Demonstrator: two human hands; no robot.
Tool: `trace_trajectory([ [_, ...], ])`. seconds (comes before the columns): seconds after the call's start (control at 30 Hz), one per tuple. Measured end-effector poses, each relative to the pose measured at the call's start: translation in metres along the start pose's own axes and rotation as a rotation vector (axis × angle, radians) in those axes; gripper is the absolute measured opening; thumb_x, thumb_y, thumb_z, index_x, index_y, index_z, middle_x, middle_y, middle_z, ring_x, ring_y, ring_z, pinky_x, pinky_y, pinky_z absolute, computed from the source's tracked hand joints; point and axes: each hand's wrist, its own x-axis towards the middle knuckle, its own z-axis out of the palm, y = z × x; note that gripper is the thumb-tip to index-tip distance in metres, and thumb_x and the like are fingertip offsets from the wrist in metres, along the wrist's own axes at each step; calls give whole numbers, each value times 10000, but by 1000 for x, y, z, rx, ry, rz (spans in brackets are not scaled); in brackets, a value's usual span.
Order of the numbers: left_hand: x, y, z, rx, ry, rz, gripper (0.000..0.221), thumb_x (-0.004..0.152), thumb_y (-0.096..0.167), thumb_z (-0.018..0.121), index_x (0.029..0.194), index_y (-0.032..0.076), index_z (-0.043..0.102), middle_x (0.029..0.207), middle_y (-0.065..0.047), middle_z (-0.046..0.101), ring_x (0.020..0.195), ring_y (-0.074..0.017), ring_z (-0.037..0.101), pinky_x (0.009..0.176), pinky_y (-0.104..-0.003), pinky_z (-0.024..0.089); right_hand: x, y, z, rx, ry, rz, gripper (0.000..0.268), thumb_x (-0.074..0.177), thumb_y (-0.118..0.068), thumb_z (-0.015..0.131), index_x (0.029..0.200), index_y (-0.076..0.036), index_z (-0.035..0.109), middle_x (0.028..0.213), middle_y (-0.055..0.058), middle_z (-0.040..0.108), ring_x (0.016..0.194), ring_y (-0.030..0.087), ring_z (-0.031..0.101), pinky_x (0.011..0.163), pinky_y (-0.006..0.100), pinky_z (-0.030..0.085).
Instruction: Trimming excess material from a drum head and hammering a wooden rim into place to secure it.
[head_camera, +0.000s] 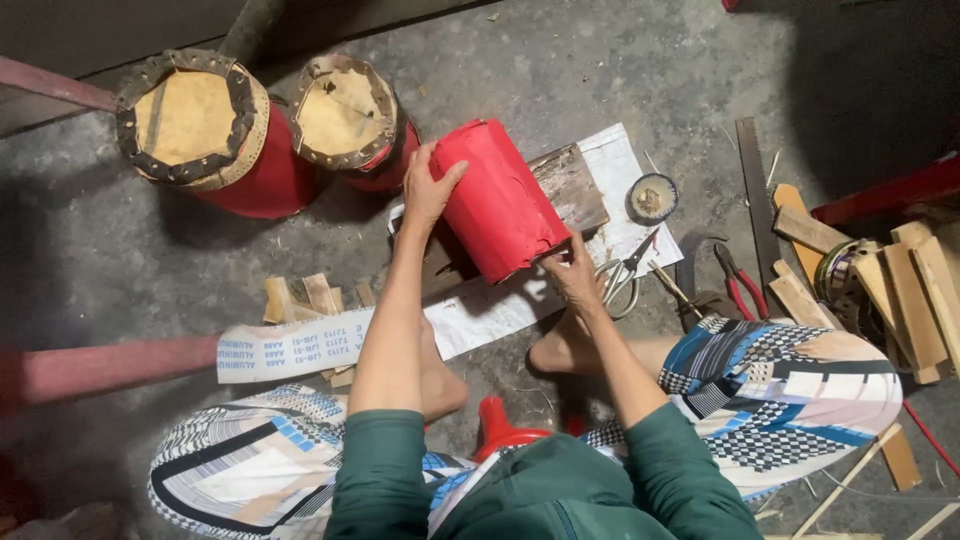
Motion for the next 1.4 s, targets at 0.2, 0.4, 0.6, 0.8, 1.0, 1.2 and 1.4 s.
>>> trace_trajectory([
  [0.2,-11,20,-11,-3,17,-82,597,795,615,865,1226,252,669,1109,-83,665,1155,-332,662,1018,-477,485,-22,-22,9,108,84,-83,623,756,-285,930,1308,-290,642,1091,53,685,1010,178,599,891,375,560],
  [0.4,-34,-8,-8,-355,98,-292,600,879,447,872,1308,106,630,1007,-112,757,931,-180,709,870,-367,568,-14,-79,-28,146,53,-242,518,801,-197,874,1252,-228,620,1058,-56,642,966,108,571,878,292,541],
  [0.6,-91,-17,36,-826,77,-583,540,943,534,758,1227,80,685,1200,-109,637,1206,-261,562,1115,-482,383,-16,-147,-43,-394,117,-378,611,669,-476,990,1166,-250,716,954,4,678,783,178,659,707,318,564],
  [0.8,-120,8,36,-866,105,-726,696,924,596,709,1291,6,672,1206,-226,681,1174,-334,635,991,-533,502,-23,-174,-5,-540,80,-331,694,637,-557,976,1160,-198,693,982,65,661,944,274,692,823,393,561],
  [1.0,-85,-159,64,41,190,-342,393,960,403,698,1261,154,739,1181,-111,754,1233,-318,622,1083,-407,460,-23,-178,14,-633,88,-312,684,720,-629,896,1214,-220,660,1045,87,639,1039,339,661,889,467,520],
  [1.2,-82,131,-54,-593,14,-231,785,1029,686,354,1424,52,594,1409,-234,611,1404,-381,487,1148,-608,350,-23,-187,22,-636,74,-295,644,779,-649,834,1227,-228,639,1050,109,622,1068,382,652,930,496,500],
  [1.4,-68,130,-48,-343,-93,-157,628,1029,666,379,1223,218,774,851,-61,758,897,-143,642,923,-351,505,-18,-186,22,-648,79,-313,598,782,-622,835,1188,-228,642,1031,117,634,1048,398,666,914,518,500],
])
